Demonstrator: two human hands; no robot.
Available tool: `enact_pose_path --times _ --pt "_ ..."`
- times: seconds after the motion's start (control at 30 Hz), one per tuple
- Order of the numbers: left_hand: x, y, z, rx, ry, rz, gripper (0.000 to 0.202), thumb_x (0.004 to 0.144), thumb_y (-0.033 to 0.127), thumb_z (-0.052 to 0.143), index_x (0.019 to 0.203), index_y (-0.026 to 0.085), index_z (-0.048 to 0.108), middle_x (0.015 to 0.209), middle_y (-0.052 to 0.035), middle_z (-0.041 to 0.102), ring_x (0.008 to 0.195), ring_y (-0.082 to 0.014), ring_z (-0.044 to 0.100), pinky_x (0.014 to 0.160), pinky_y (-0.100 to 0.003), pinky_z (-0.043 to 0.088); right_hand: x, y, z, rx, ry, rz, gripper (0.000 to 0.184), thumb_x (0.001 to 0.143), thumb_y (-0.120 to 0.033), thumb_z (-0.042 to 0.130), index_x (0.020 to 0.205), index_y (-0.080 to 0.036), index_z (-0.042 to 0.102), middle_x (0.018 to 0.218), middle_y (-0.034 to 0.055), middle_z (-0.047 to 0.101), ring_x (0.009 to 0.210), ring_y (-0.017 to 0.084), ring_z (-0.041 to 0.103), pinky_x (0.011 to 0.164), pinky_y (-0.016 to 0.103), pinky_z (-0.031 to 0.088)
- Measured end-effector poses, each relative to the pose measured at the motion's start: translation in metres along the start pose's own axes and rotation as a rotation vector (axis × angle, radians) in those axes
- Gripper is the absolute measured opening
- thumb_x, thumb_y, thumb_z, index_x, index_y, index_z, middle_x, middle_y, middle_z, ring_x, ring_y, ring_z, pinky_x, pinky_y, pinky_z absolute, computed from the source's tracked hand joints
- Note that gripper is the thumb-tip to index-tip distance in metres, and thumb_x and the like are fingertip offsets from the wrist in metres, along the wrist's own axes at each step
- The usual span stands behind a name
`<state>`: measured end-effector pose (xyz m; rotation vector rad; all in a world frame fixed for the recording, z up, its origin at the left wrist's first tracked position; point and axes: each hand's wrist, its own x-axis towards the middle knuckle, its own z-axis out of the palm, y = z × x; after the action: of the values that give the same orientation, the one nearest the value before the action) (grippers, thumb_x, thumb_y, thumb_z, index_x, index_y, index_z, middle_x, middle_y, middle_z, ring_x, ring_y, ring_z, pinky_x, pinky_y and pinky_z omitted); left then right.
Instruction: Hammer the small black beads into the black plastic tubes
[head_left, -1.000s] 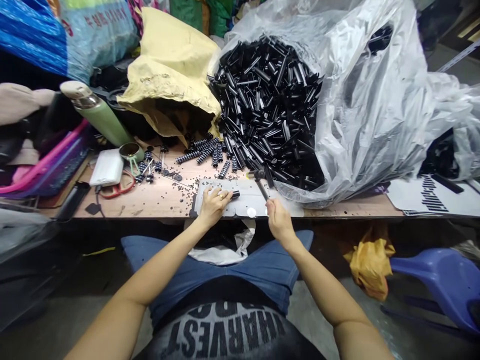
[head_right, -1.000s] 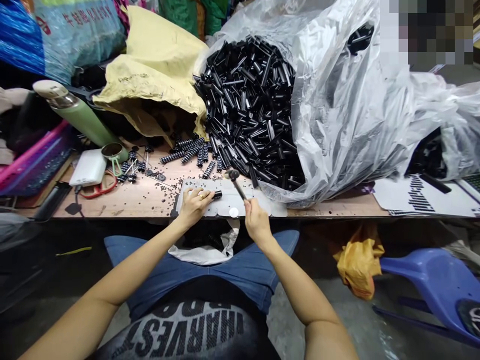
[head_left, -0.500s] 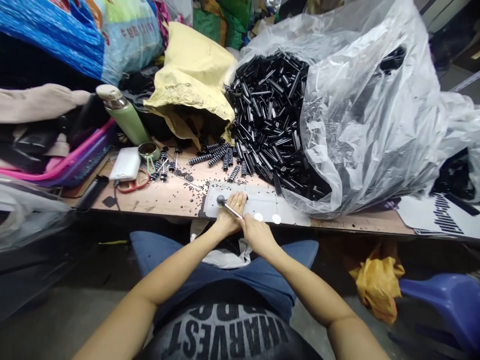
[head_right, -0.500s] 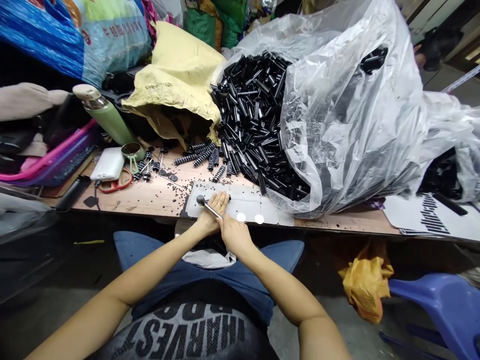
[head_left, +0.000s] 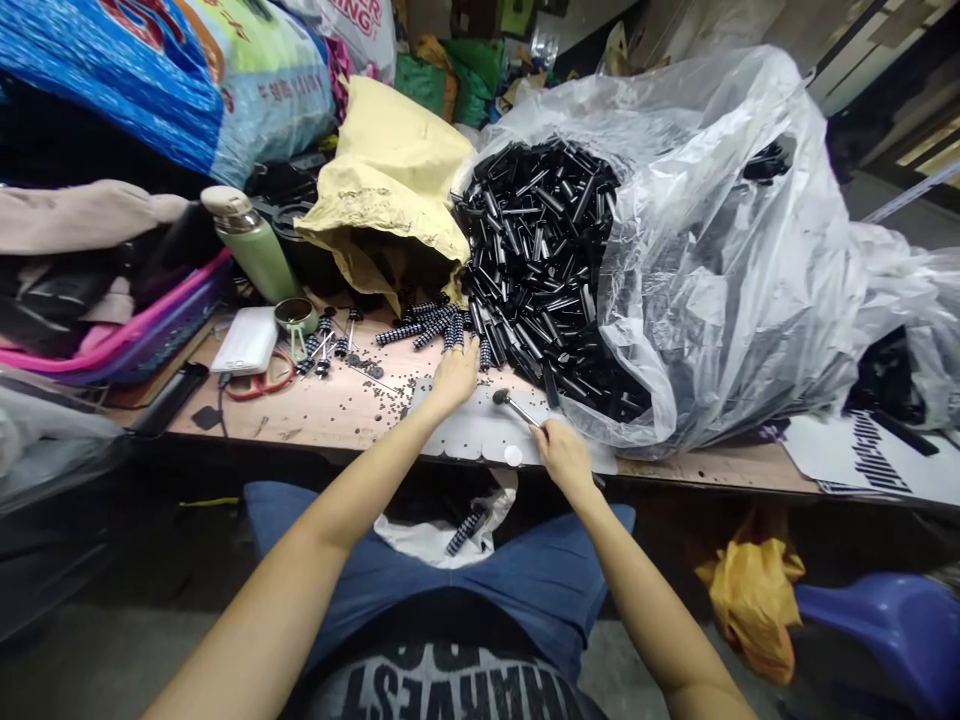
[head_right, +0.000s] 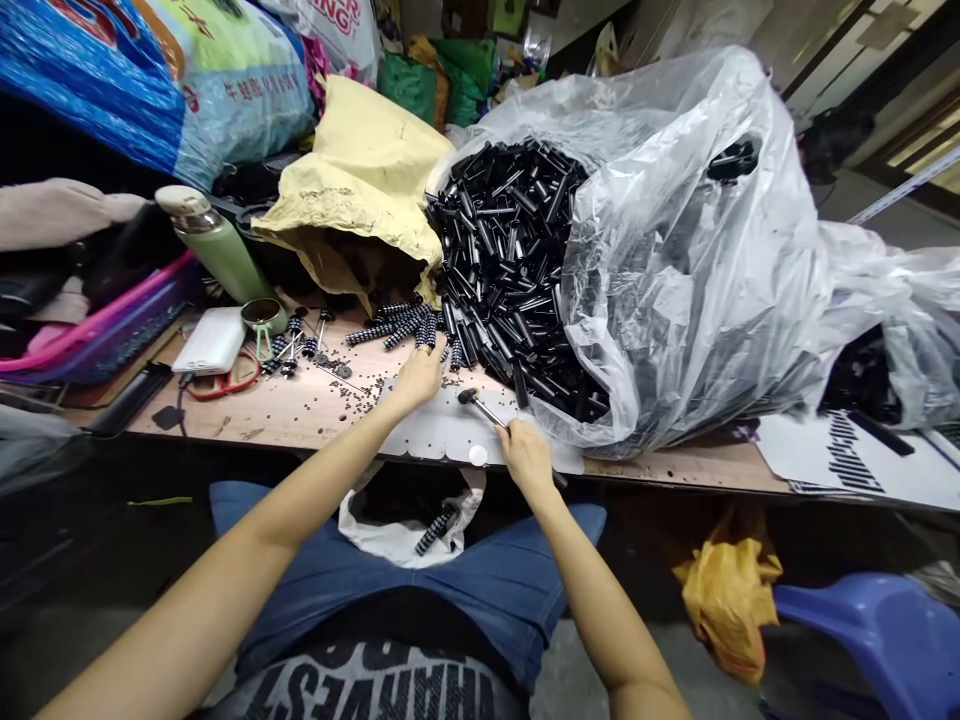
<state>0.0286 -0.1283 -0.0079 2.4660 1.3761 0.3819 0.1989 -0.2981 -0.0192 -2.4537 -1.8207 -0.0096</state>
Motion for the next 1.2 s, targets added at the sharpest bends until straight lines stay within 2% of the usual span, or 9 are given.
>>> enact_pose_path --times 0.17,0.3,0.4,0.53,0.6,0.77,0.83,1.03,1.2 --pt "0.043 0.001 0.021 0.077 -0.036 -0.002 0.042 0.095 0.018 0.032 0.133 0.006 0.045 0.111 -0.0226 0.060 0.103 -0.0307 0.057 0.081 -0.037 0.047 0.019 -0.005 0.005 0.173 0.176 -0.126 0.030 0.095 -0.042 0.044 0.100 -0.016 0.060 0.099 0.0098 0.063 0.093 0.024 0.056 0.080 0.033 0.043" --pt "0.013 -0.004 0.002 0.049 -0.102 0.031 0.045 0.092 0.010 0.030 0.132 0.011 0.049 0.110 -0.0204 0.061 0.087 -0.0257 0.064 0.074 -0.034 0.048 0.021 -0.008 0.002 0.293 0.204 -0.192 0.026 0.094 -0.039 0.046 0.099 -0.017 0.060 0.097 0.0098 0.063 0.094 0.024 0.055 0.083 0.034 0.045" --pt "-0.017 -0.015 -0.029 0.169 -0.254 0.179 0.033 0.085 0.010 0.040 0.100 0.012 0.069 0.094 -0.0162 0.066 0.079 -0.0251 0.065 0.070 -0.033 0.049 0.025 -0.010 0.001 0.371 0.181 -0.251 0.023 0.093 -0.037 0.047 0.098 -0.019 0.061 0.097 0.0093 0.063 0.096 0.023 0.056 0.085 0.035 0.046" --pt "-0.035 -0.015 -0.047 0.307 -0.428 0.367 0.013 0.073 0.008 0.056 0.070 0.014 0.068 0.073 -0.0126 0.067 0.075 -0.0255 0.065 0.068 -0.031 0.049 0.058 -0.025 -0.003 0.288 0.046 -0.272 0.025 0.096 -0.031 0.041 0.101 -0.020 0.063 0.099 0.0078 0.065 0.100 0.020 0.057 0.089 0.033 0.044" --pt "-0.035 -0.008 -0.041 0.262 -0.334 0.348 0.009 0.076 0.013 0.059 0.069 0.013 0.066 0.070 -0.0124 0.066 0.070 -0.0246 0.065 0.065 -0.031 0.049 0.085 -0.035 -0.003 0.167 -0.050 -0.241 0.029 0.098 -0.029 0.035 0.109 -0.021 0.061 0.103 0.0075 0.065 0.100 0.019 0.058 0.086 0.029 0.044" --pt "-0.033 0.000 0.001 -0.187 0.280 0.276 0.026 0.095 0.031 0.044 0.083 0.014 0.060 0.073 -0.0088 0.064 0.066 -0.0188 0.061 0.062 -0.028 0.047 0.138 -0.048 0.005 0.044 -0.135 -0.219 0.029 0.096 -0.026 0.039 0.115 -0.023 0.061 0.103 0.0087 0.066 0.091 0.019 0.063 0.075 0.027 0.044" --pt "-0.039 -0.008 0.018 -0.372 0.405 0.327 0.024 0.096 0.032 0.043 0.088 0.015 0.058 0.076 -0.0069 0.063 0.068 -0.0168 0.060 0.064 -0.027 0.048 0.143 -0.047 0.009 0.027 -0.138 -0.224 0.029 0.095 -0.025 0.039 0.110 -0.020 0.063 0.105 0.0109 0.065 0.091 0.020 0.063 0.074 0.027 0.044" --pt "-0.064 -0.032 0.040 -0.611 0.365 0.304 0.027 0.094 0.035 0.047 0.115 0.017 0.049 0.097 -0.0089 0.061 0.085 -0.0174 0.061 0.078 -0.031 0.050 0.141 -0.040 0.014 0.088 -0.130 -0.258 0.023 0.092 -0.021 0.043 0.095 -0.015 0.065 0.108 0.0131 0.065 0.098 0.020 0.060 0.077 0.026 0.045" --pt "-0.067 -0.027 0.034 -0.672 0.307 0.057 0.029 0.097 0.032 0.039 0.119 0.017 0.050 0.110 -0.0124 0.063 0.100 -0.0208 0.062 0.085 -0.035 0.050 0.133 -0.044 0.003 0.230 -0.037 -0.220 0.022 0.085 -0.019 0.055 0.106 -0.015 0.060 0.107 0.0098 0.065 0.095 0.016 0.061 0.083 0.027 0.048"
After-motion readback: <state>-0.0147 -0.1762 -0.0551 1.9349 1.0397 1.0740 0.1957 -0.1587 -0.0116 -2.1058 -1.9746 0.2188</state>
